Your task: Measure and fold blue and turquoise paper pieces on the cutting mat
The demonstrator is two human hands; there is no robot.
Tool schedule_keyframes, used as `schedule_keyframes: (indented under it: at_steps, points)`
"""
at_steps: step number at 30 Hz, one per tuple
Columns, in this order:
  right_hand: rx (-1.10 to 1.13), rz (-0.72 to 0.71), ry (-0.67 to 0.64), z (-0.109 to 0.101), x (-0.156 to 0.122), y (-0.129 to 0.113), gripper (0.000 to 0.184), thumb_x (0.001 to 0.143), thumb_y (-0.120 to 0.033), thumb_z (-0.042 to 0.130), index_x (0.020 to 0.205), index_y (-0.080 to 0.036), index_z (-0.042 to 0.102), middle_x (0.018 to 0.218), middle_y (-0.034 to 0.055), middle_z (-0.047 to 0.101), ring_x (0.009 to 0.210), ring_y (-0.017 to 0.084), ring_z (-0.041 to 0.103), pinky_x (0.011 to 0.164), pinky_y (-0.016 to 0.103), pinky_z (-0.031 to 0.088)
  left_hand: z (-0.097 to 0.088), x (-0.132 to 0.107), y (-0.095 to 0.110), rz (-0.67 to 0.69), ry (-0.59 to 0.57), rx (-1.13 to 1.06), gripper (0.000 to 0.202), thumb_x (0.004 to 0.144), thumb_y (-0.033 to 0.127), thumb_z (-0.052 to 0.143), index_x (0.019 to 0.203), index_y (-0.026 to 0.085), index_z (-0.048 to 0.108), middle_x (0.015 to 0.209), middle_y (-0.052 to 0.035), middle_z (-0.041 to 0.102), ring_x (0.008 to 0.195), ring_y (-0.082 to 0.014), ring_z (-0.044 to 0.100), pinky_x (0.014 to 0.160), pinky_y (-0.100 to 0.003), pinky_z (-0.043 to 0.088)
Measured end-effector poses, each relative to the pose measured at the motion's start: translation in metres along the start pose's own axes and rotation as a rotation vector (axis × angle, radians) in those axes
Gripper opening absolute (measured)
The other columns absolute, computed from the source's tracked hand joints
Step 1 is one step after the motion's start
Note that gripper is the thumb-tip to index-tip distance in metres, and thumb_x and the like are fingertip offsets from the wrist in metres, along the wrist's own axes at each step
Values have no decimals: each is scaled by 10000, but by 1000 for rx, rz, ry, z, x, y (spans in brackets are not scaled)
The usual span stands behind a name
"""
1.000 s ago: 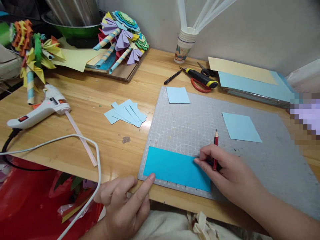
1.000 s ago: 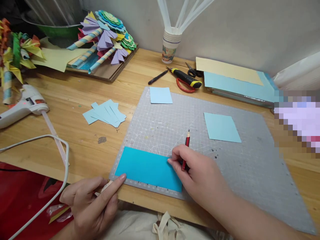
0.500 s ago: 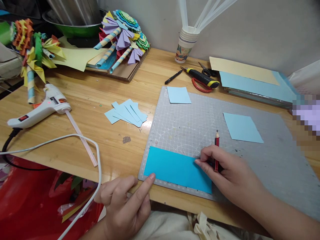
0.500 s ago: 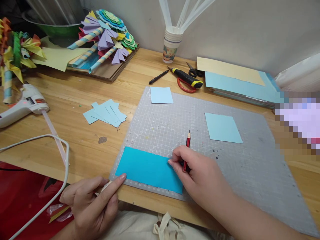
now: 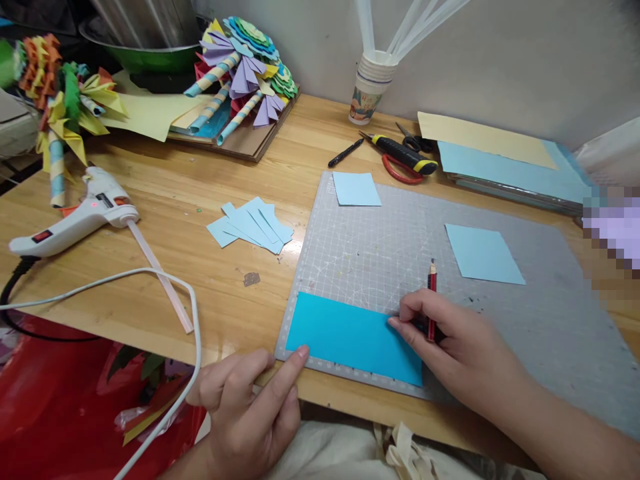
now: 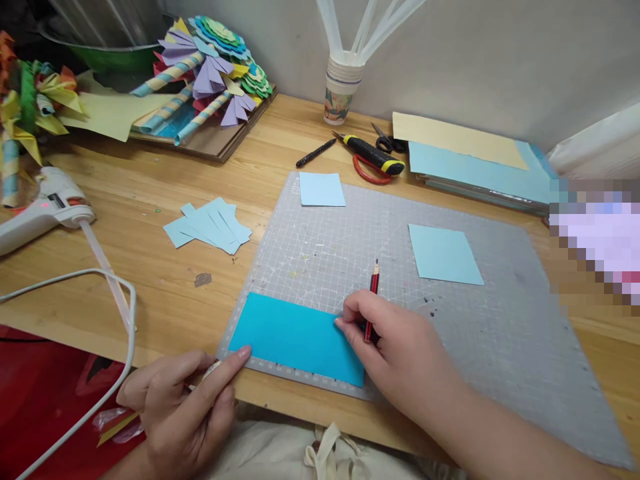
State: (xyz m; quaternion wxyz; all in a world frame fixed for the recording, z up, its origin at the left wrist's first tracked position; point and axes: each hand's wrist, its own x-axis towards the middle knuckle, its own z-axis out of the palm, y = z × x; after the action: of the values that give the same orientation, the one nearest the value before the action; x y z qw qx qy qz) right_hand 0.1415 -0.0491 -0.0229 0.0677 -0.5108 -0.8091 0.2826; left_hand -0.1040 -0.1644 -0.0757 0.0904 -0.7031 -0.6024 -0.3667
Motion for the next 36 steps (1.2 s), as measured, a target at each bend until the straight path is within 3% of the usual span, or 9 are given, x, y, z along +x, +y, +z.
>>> schedule_keyframes:
  at_steps: [7, 13, 18, 21, 25, 29, 34, 36]
  points:
    - [-6, -13, 10, 0, 1, -2, 123, 929, -326, 473, 841, -240, 475, 728, -18, 599, 621, 140, 554, 555, 257, 410, 4, 2, 5, -136, 81, -68, 293, 846, 146, 538, 998, 317, 722, 833, -31, 517, 729, -166, 476, 708, -359, 351]
    - [-52, -42, 43, 0, 1, -2, 129, 930, -324, 484, 836, -239, 460, 695, -29, 564, 587, 129, 508, 536, 242, 387, 1, 5, 0, 9, 20, -18, 305, 815, 92, 568, 1038, 253, 700, 864, -38, 497, 760, -159, 473, 706, -333, 353]
    - [-72, -65, 37, -2, 2, -4, 118, 926, -298, 491, 832, -233, 462, 699, -30, 569, 577, 123, 509, 530, 237, 385, 1, 6, 2, -76, 31, -79, 315, 842, 121, 535, 1045, 301, 695, 855, -29, 492, 748, -159, 472, 723, -339, 357]
    - [-86, -79, 44, -2, 3, -5, 120, 927, -293, 489, 830, -231, 456, 690, -32, 565, 565, 121, 506, 517, 232, 382, 0, 5, 1, -29, 6, -51, 321, 828, 93, 551, 1056, 273, 688, 876, -35, 492, 761, -158, 487, 712, -335, 370]
    - [-94, -92, 47, -2, 4, -5, 126, 931, -282, 478, 820, -229, 449, 688, -31, 563, 563, 123, 513, 510, 232, 382, -3, 5, 3, 12, 9, 8, 262, 821, 118, 605, 1040, 233, 692, 973, -53, 589, 827, -178, 532, 753, -342, 403]
    - [-102, -86, 22, -2, 3, -6, 120, 938, -282, 467, 831, -228, 456, 707, -24, 578, 577, 128, 533, 518, 238, 390, -7, 13, 7, 34, -44, 17, 232, 845, 174, 601, 1054, 218, 692, 1055, -15, 720, 897, -187, 593, 843, -350, 401]
    - [-123, -86, 12, -1, 3, -4, 102, 943, -281, 458, 855, -231, 472, 722, -20, 604, 584, 134, 558, 525, 250, 400, -12, 26, 8, 65, -99, -41, 190, 854, 171, 600, 1015, 191, 701, 1049, -24, 748, 936, -199, 625, 826, -340, 396]
    - [-138, -53, 79, -4, 2, -2, 115, 923, -324, 504, 867, -231, 466, 692, -24, 599, 531, 131, 542, 492, 252, 386, -13, 31, 6, 108, -108, -46, 165, 864, 174, 593, 986, 180, 703, 1038, -39, 749, 940, -208, 630, 830, -348, 406]
